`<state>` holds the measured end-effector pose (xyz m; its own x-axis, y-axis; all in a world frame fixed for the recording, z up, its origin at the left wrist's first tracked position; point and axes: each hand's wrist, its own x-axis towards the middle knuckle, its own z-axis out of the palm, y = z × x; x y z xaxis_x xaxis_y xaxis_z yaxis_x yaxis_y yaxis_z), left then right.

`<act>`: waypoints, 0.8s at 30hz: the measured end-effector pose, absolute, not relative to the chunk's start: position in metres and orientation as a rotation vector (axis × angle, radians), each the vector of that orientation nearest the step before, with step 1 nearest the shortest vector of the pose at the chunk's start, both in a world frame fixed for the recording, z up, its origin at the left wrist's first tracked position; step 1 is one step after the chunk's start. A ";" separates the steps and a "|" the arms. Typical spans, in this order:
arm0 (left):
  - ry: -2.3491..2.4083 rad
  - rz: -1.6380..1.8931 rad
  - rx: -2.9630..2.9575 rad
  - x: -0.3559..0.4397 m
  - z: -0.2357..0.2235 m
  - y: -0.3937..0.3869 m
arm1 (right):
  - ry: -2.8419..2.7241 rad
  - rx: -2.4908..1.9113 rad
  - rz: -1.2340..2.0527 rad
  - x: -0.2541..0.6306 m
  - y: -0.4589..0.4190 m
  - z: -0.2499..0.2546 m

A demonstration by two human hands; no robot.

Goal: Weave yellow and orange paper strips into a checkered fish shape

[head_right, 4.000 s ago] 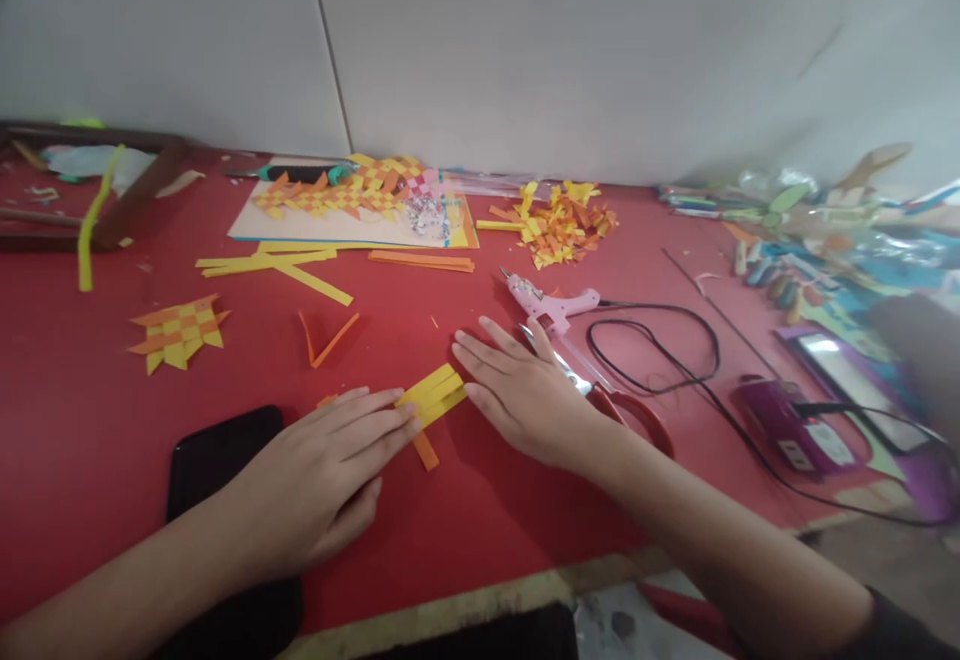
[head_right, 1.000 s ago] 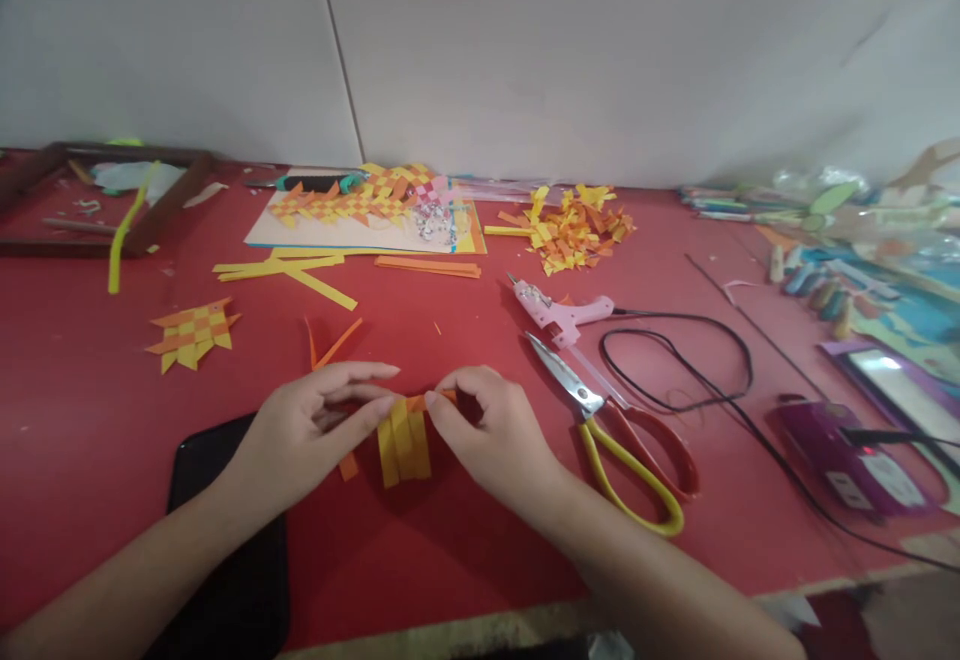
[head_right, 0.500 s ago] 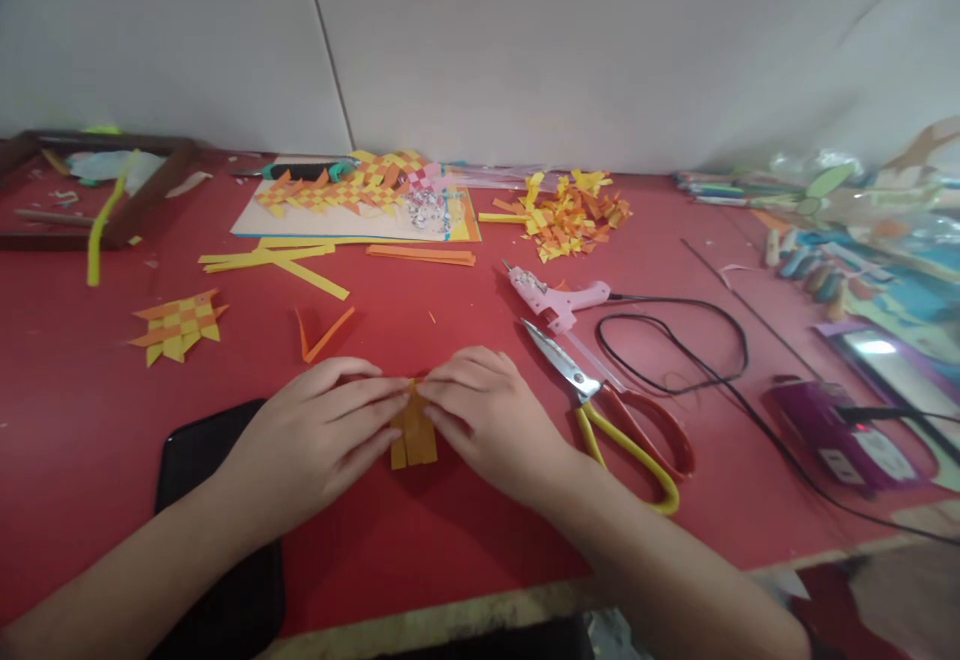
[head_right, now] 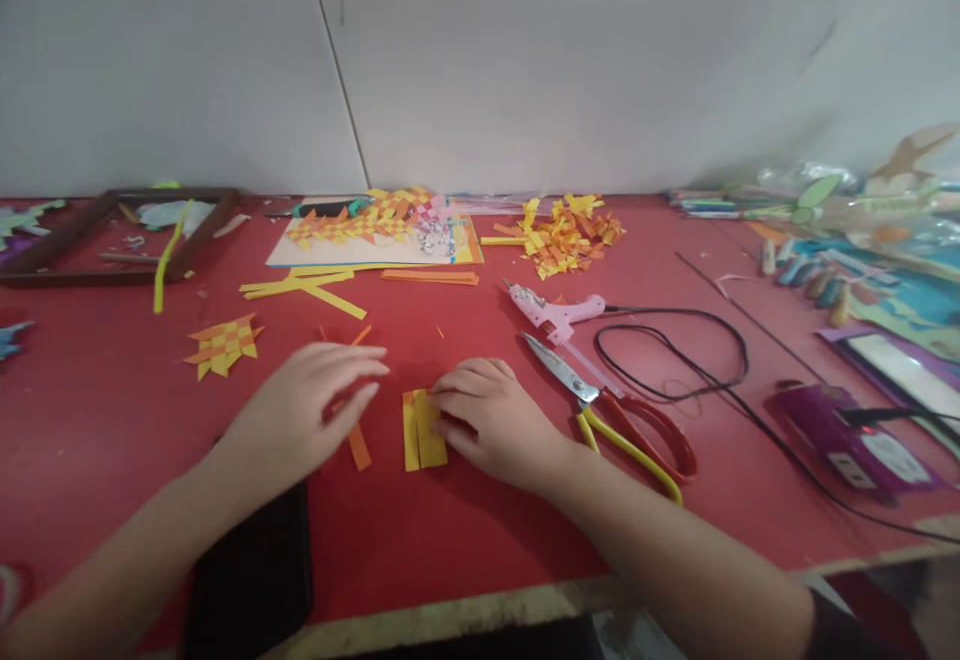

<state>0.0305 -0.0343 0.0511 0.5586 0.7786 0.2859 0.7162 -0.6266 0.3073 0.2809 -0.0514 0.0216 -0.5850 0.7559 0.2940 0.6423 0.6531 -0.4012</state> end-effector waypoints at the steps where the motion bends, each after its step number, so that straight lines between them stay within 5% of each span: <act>1: 1.402 0.523 2.645 0.025 0.054 -0.029 | -2.432 -1.081 0.345 0.282 -0.050 0.022; 6: 1.606 0.290 2.660 0.002 0.054 -0.012 | -2.486 -0.985 0.285 0.285 -0.046 0.023; 16: 1.606 0.389 2.618 -0.001 0.052 0.000 | -2.376 -1.042 0.146 0.277 -0.050 0.056; 24: 1.208 0.441 2.603 0.033 0.049 -0.035 | -2.315 -1.264 0.212 0.288 -0.036 0.045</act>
